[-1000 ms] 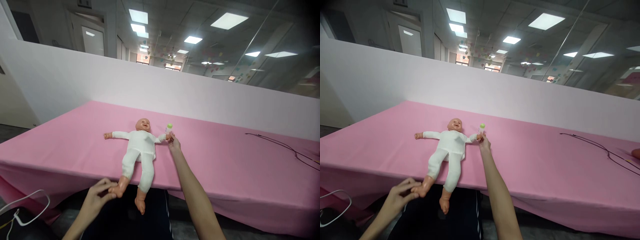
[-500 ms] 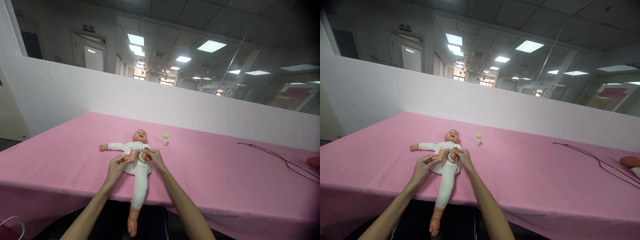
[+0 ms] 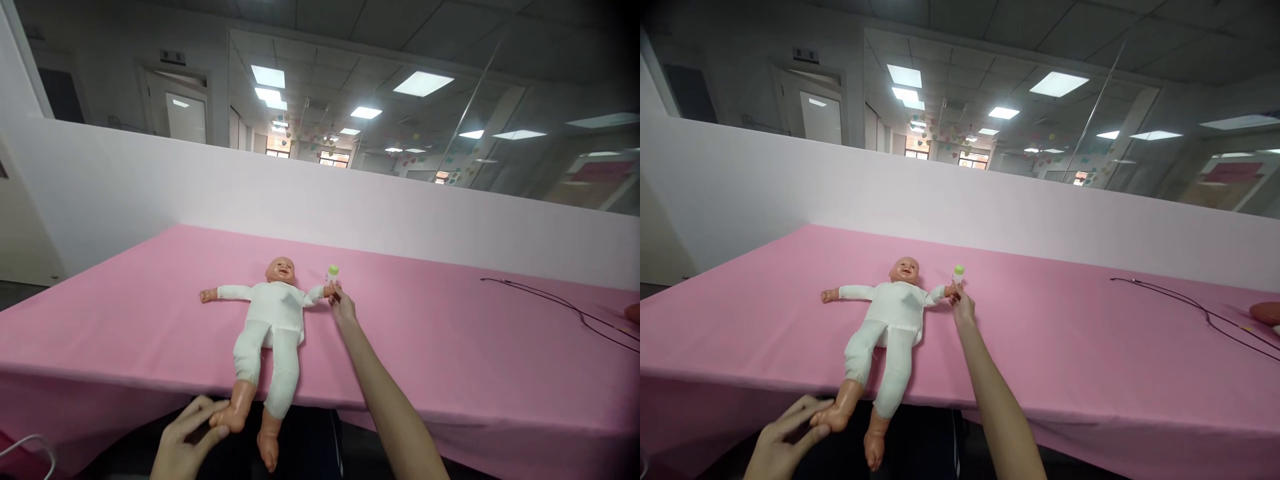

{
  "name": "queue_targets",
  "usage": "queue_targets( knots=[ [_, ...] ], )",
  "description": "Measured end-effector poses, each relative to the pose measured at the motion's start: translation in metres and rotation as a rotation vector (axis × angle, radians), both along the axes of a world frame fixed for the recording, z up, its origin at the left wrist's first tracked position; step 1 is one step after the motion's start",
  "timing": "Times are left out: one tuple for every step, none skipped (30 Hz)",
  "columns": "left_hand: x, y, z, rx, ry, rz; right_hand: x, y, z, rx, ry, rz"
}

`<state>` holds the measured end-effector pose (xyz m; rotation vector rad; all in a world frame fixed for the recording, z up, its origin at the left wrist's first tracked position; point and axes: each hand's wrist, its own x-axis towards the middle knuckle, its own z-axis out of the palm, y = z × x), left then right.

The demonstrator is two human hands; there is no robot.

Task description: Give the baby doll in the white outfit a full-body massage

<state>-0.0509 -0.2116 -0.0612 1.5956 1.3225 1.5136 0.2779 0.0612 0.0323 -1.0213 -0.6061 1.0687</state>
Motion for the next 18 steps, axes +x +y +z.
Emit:
queue_targets(
  knots=[
    [0.003,0.012,0.011,0.009,-0.009,0.024,-0.008,-0.005,0.006,0.057,-0.042,0.07],
    [0.007,0.028,0.025,0.023,-0.016,0.041,-0.017,-0.012,0.012,0.115,-0.106,0.155],
    [0.011,0.047,0.038,0.031,-0.023,0.053,-0.026,-0.019,0.016,0.165,-0.19,0.246],
    [0.015,0.068,0.051,0.045,-0.045,0.079,-0.037,-0.026,0.018,0.197,-0.287,0.335],
    [0.02,0.088,0.061,0.058,-0.074,0.092,-0.047,-0.034,0.018,0.209,-0.382,0.412],
    [0.024,0.108,0.07,0.038,-0.111,0.067,-0.056,-0.04,0.015,0.21,-0.467,0.471],
    [0.028,0.125,0.076,0.008,-0.179,0.033,-0.063,-0.045,0.011,0.208,-0.531,0.512],
    [0.031,0.138,0.08,-0.021,-0.246,-0.008,-0.068,-0.047,0.007,0.204,-0.569,0.532],
    [0.033,0.146,0.081,-0.05,-0.297,-0.043,-0.069,-0.047,0.004,0.203,-0.575,0.527],
    [0.033,0.148,0.081,-0.07,-0.324,-0.061,-0.067,-0.045,0.002,0.202,-0.554,0.5],
    [0.032,0.144,0.078,-0.078,-0.319,-0.057,-0.063,-0.04,0.001,0.202,-0.511,0.451],
    [0.029,0.135,0.073,-0.075,-0.284,-0.036,-0.055,-0.033,0.002,0.199,-0.451,0.385],
    [0.024,0.121,0.067,-0.066,-0.23,-0.013,-0.045,-0.024,0.004,0.19,-0.38,0.304],
    [0.018,0.103,0.059,-0.053,-0.17,0.014,-0.035,-0.015,0.005,0.172,-0.307,0.213],
    [0.012,0.083,0.05,-0.042,-0.112,0.015,-0.023,-0.007,0.005,0.136,-0.24,0.12],
    [0.006,0.061,0.039,-0.044,-0.064,-0.001,-0.012,0.0,0.004,0.081,-0.186,0.038],
    [0.0,0.04,0.028,-0.049,-0.03,-0.004,-0.003,0.006,0.001,0.018,-0.148,-0.029],
    [-0.005,0.02,0.017,-0.047,-0.002,-0.03,0.005,0.01,-0.003,-0.043,-0.124,-0.075]
  ],
)
